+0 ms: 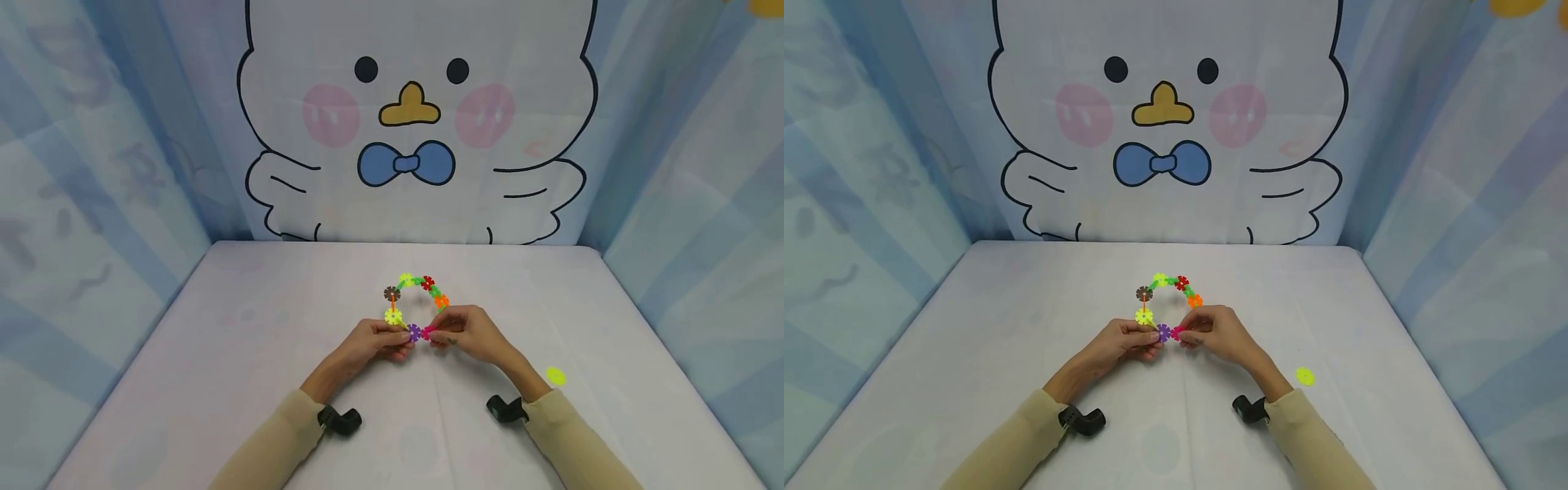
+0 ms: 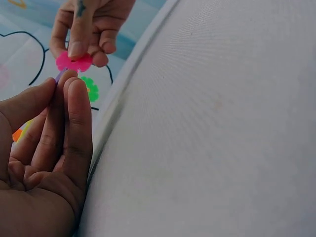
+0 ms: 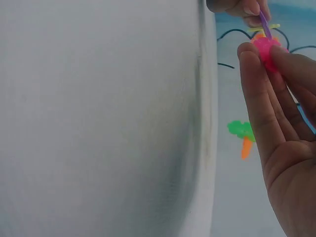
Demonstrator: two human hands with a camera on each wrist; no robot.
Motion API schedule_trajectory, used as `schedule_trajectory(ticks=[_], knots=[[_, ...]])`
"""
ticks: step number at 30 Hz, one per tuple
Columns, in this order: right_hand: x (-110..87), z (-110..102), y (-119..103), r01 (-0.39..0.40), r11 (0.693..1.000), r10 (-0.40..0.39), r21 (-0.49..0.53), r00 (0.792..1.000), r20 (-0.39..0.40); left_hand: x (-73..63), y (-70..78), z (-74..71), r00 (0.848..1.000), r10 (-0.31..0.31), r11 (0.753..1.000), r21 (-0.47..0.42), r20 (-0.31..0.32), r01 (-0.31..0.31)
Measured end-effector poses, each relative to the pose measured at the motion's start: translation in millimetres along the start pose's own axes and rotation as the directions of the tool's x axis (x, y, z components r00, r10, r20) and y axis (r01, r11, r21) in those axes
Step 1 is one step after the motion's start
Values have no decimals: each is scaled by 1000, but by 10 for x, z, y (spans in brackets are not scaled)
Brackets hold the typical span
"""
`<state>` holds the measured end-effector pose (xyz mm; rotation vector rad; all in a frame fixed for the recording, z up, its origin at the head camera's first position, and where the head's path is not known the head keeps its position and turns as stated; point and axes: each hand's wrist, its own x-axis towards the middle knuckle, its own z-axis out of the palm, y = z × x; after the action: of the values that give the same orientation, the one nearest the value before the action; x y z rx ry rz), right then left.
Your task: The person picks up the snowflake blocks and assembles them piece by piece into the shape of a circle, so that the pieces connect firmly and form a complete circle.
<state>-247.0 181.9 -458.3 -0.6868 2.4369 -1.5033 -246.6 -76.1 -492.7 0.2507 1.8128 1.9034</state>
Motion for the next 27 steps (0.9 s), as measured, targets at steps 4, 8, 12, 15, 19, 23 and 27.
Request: schedule_trajectory(ticks=[4, 8, 12, 15, 19, 23, 27], knots=[[-22, -17, -22, -4, 1000, 4, -1, 1000, -15, 12, 9, 17, 1000, 4, 1000, 3, 2, -4], [-30, -22, -22, 3, 1000, -2, 15, 1000, -19, 14, 12, 25, 1000, 14, 1000, 7, 8, -14], [-24, 15, -15, 20, 1000, -20, 3, 1000, -19, 1, -3, 20, 1000, -2, 1000, 9, -6, 2], [-34, 40, -35, 35, 998, -39, -55, 997, -61, 8, -5, 24, 1000, 0, 1000, 16, 0, 0], [-38, 76, -49, 68, 989, -82, -135, 991, -104, 11, -6, 26, 1000, 15, 1000, 23, 9, -15], [-32, 131, -54, 98, 980, -116, -175, 988, -98, -12, -18, 6, 1000, 9, 1000, 16, -4, -9], [-36, 154, -81, 107, 970, -138, -220, 982, -128, -9, -3, 1, 1000, 20, 1000, 14, 2, -20]])
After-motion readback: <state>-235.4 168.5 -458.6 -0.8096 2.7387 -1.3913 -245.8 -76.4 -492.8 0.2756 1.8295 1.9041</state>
